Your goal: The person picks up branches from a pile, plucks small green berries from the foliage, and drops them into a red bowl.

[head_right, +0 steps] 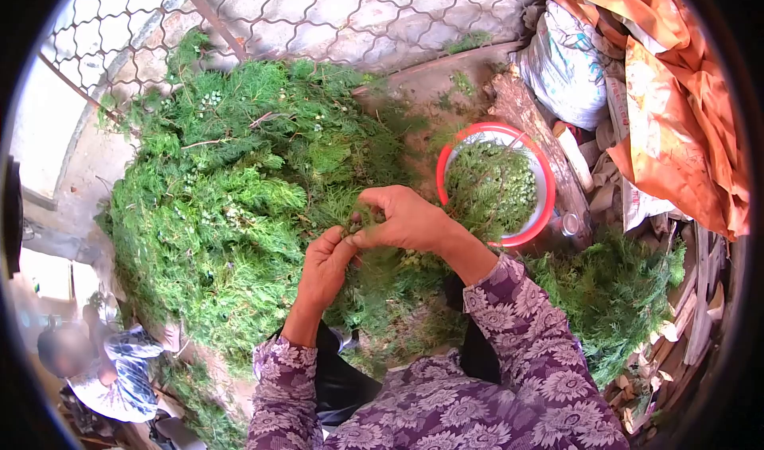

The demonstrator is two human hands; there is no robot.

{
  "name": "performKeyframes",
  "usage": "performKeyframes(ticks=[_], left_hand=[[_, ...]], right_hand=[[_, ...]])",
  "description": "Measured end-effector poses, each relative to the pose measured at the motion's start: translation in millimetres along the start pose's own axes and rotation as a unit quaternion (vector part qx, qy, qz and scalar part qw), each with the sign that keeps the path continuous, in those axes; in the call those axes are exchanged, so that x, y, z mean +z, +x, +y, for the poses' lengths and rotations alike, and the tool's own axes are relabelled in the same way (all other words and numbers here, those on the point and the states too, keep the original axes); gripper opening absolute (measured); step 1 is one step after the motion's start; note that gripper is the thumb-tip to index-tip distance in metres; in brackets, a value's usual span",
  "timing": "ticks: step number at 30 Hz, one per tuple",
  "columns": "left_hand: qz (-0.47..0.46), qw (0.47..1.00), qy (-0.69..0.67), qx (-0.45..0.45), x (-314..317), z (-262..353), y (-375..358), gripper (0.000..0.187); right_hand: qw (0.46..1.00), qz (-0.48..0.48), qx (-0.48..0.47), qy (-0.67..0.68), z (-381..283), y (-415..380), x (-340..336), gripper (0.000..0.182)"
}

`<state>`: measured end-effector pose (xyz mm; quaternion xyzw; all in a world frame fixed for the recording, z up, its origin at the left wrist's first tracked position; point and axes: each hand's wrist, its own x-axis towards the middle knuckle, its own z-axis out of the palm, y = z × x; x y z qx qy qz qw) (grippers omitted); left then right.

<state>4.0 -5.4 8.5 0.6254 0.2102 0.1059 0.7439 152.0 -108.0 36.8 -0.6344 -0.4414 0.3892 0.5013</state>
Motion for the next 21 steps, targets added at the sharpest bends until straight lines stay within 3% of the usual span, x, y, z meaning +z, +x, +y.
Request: performKeyframes(ticks=[6,8,13,15,17,19,21], left_hand=[[-0.015,0.995,0.091,0.045,-7.1,-15.3,2.7,0.013],[0.010,0.984,0.141,0.112,-6.4,-19.5,3.9,0.010],[0.022,0.982,0.158,0.097,-4.2,-12.0,2.2,0.008],[0.023,0.977,0.192,0.089,-4.2,-7.7,0.8,0.007],[0.110,0.952,0.230,0.169,-1.4,-1.2,0.7,0.006],[0.109,0.939,0.251,0.210,-1.9,-0.9,1.7,0.006],[0.112,0.922,0.271,0.254,-3.0,-2.9,2.6,0.006]], right_hand=[[0.999,-0.017,0.038,0.030,-1.0,-1.0,-1.1,0.025],[0.998,-0.022,0.040,0.035,1.5,-1.1,0.3,0.025],[0.993,-0.026,0.069,0.096,-4.0,-3.1,3.1,0.020],[0.997,-0.012,0.056,0.058,-0.5,-1.7,4.8,0.017],[0.999,0.004,0.043,0.020,-1.9,-1.6,4.6,0.015],[0.995,0.014,0.097,0.020,-13.1,-2.5,2.2,0.014],[0.997,0.000,0.067,-0.029,-2.2,-0.1,1.4,0.014]])
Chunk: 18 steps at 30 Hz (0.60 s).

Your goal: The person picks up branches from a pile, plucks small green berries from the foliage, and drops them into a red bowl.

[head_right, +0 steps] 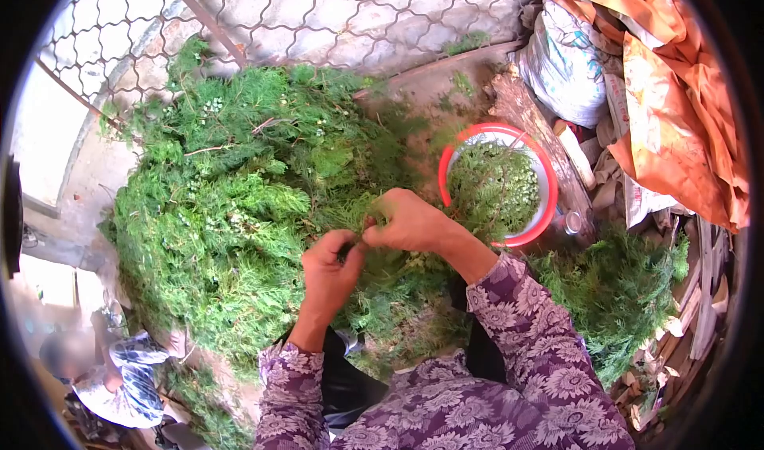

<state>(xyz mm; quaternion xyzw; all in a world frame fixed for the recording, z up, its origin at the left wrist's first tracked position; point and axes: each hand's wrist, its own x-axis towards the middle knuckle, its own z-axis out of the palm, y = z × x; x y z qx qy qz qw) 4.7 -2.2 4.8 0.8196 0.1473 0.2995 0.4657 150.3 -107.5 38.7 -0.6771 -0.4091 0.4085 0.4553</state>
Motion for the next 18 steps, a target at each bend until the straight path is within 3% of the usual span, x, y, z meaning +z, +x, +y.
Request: performKeyframes(ticks=[3,5,6,7,8,10,11,18], left_hand=[[0.012,0.998,0.055,0.042,-1.6,-7.1,-3.4,0.005],[0.044,0.996,-0.014,-0.071,-14.5,-8.7,-1.5,0.008],[0.044,0.996,-0.014,-0.070,-16.4,-9.0,-0.9,0.008],[0.032,0.988,-0.109,-0.103,-17.9,-9.3,0.0,0.008],[0.020,0.969,-0.204,-0.135,-17.8,-8.9,0.1,0.008],[0.010,0.953,-0.260,-0.158,-18.0,-4.2,1.0,0.008],[0.000,0.933,-0.314,-0.177,-17.7,-2.4,2.4,0.010],[-0.048,0.862,-0.429,-0.266,-20.3,2.8,1.1,0.014]], right_hand=[[0.989,-0.031,-0.074,-0.125,17.4,2.3,-4.2,0.015],[0.972,-0.051,-0.119,-0.199,19.4,-2.2,-12.6,0.016],[0.995,-0.065,-0.047,-0.061,5.8,-8.0,-20.0,0.013],[0.994,-0.078,0.025,0.077,-1.3,-10.5,-25.9,0.010],[0.994,-0.079,0.025,0.076,1.2,-10.8,-30.7,0.010],[0.910,-0.050,-0.030,0.411,5.2,-10.7,-37.3,0.007],[0.886,-0.056,-0.030,0.458,5.6,-10.2,-39.4,0.006],[0.863,-0.049,-0.035,0.501,13.2,-5.7,-37.1,0.011]])
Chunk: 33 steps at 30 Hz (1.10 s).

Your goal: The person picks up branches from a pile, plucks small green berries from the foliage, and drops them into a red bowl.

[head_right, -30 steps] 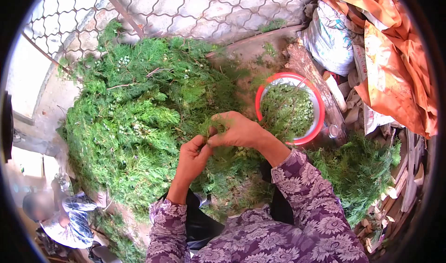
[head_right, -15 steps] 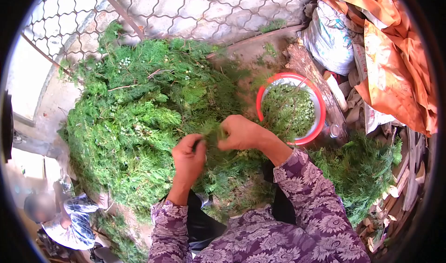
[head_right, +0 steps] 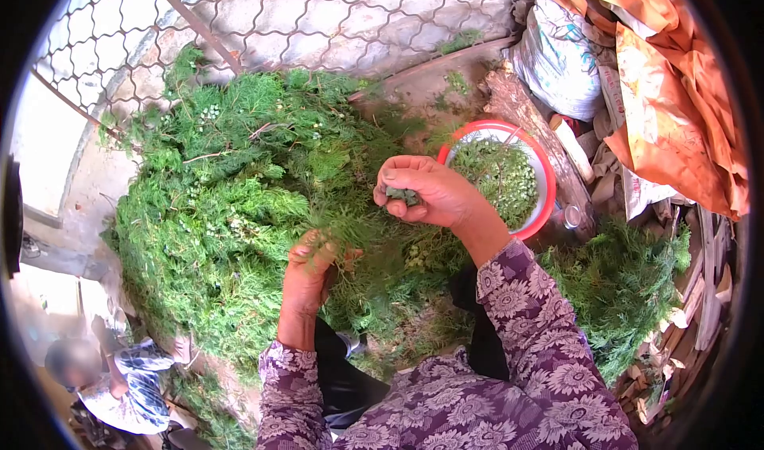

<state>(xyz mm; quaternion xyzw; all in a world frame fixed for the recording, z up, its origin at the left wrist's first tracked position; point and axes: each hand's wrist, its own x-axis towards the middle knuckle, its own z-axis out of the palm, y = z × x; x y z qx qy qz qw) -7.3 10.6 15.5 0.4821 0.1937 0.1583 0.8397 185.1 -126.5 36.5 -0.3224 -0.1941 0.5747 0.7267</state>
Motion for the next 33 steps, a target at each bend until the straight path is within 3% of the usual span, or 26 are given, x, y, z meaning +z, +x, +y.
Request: performKeyframes(ticks=[2,6,8,9,11,17,21,23,33], left_hand=[[-0.022,0.998,0.058,-0.034,4.4,6.2,-2.4,0.017],[-0.034,0.998,0.060,-0.016,5.4,0.7,-4.6,0.013],[-0.060,0.988,0.141,0.005,1.3,1.7,-3.5,0.014],[-0.061,0.988,0.143,0.005,0.3,2.1,-3.1,0.014],[-0.055,0.988,0.143,0.007,0.6,-0.5,-3.4,0.015],[-0.046,0.984,0.166,0.054,-2.5,-3.3,-2.7,0.015],[-0.033,0.991,0.125,0.021,7.0,6.0,-7.5,0.014],[-0.037,0.993,0.108,0.035,9.1,8.4,-7.8,0.012],[-0.018,0.986,0.155,0.051,-1.2,0.1,-5.5,0.009]], right_hand=[[1.000,0.003,0.017,-0.009,1.4,0.9,2.4,0.012],[0.998,0.049,0.030,-0.028,5.3,3.9,4.0,0.011],[0.981,0.060,0.043,-0.181,8.7,6.0,5.0,0.015],[0.981,0.061,0.041,-0.180,9.3,6.9,8.3,0.015],[0.958,0.046,0.123,-0.254,10.8,5.1,15.8,0.019],[0.965,-0.011,0.135,-0.223,20.5,6.5,23.9,0.024],[0.964,-0.026,0.115,-0.239,22.3,6.7,23.4,0.022],[0.979,-0.044,0.151,-0.127,26.8,10.0,18.9,0.018],[0.975,-0.036,0.147,-0.163,34.1,9.5,21.9,0.018]])
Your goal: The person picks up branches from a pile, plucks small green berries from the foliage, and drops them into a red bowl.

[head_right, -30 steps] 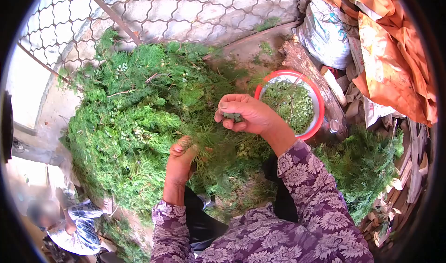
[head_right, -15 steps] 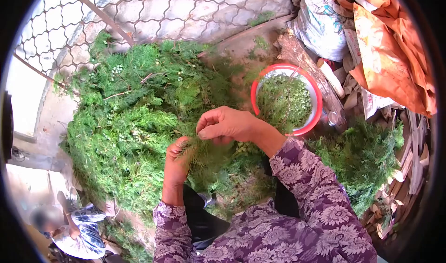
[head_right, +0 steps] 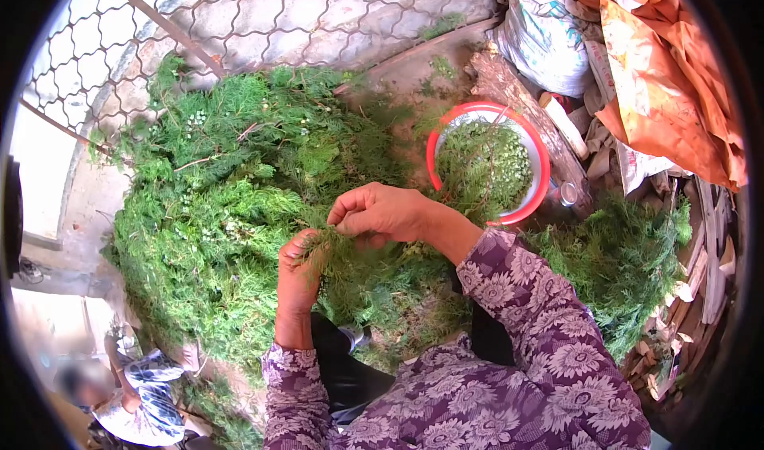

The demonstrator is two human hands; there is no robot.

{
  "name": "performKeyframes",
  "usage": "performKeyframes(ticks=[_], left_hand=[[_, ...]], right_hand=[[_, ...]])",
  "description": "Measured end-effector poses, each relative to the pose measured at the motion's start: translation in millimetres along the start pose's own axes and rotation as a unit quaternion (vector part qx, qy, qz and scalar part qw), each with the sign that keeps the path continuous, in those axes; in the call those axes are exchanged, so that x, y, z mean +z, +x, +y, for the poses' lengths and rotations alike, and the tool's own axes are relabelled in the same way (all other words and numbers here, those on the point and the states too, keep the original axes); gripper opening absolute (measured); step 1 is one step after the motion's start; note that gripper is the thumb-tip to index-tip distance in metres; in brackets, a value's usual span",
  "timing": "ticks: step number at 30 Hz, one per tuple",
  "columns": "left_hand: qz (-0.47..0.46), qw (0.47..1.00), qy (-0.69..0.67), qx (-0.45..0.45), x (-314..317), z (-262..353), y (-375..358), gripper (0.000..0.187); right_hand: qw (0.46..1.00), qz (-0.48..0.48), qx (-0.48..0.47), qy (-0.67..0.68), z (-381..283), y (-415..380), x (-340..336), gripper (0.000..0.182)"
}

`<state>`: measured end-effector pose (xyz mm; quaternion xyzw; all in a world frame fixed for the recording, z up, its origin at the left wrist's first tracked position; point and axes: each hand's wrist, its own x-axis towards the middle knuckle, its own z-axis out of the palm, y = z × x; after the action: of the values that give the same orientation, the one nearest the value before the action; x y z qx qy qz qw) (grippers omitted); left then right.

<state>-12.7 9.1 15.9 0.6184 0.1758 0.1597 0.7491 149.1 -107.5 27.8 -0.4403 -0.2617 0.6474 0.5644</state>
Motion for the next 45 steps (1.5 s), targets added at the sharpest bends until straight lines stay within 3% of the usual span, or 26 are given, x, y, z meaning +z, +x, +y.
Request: performKeyframes(ticks=[5,12,15,17,20,23,27,29,32,35,42,45], left_hand=[[-0.003,0.993,0.081,0.090,4.4,-2.3,1.1,0.008],[-0.011,0.994,0.072,0.086,6.5,-3.8,0.3,0.011],[0.001,0.999,-0.039,0.018,6.2,-7.9,-0.1,0.011],[0.021,0.991,-0.108,-0.071,11.9,-1.4,-2.9,0.010],[0.002,0.980,-0.160,-0.119,12.1,0.3,-2.0,0.015],[-0.014,0.976,-0.194,-0.099,11.5,-11.1,-3.2,0.030],[-0.010,0.945,-0.321,-0.064,15.2,-12.6,-1.2,0.028],[0.062,0.935,-0.340,-0.084,25.4,-4.1,1.9,0.024],[0.094,0.936,-0.314,-0.126,13.1,-18.2,6.5,0.021],[0.070,0.954,-0.275,-0.100,8.6,-16.5,5.4,0.018],[0.122,0.976,-0.166,-0.064,17.6,-11.8,3.5,0.009],[0.081,0.983,-0.144,-0.079,20.3,-2.9,1.5,0.008]], right_hand=[[0.994,0.035,-0.007,-0.105,-8.9,-3.9,6.6,0.033],[0.989,0.033,-0.052,-0.132,0.0,1.3,2.1,0.021],[0.990,0.017,-0.084,-0.111,4.1,3.1,1.3,0.014],[0.999,-0.019,-0.037,-0.002,3.6,2.3,1.4,0.012],[0.999,0.004,-0.039,-0.034,-0.5,-0.1,7.0,0.010],[0.999,-0.023,-0.022,0.032,4.3,1.0,4.5,0.008],[0.986,-0.085,-0.025,0.138,10.7,3.5,-2.2,0.008],[0.960,-0.069,-0.029,0.270,15.3,6.0,0.7,0.015],[0.978,0.010,0.009,0.207,15.1,7.9,3.8,0.013],[0.985,0.043,0.022,0.163,13.3,7.2,6.6,0.014],[0.995,0.055,0.018,0.081,14.4,8.3,6.4,0.015],[0.989,0.065,0.016,0.129,19.3,9.5,0.8,0.013]])
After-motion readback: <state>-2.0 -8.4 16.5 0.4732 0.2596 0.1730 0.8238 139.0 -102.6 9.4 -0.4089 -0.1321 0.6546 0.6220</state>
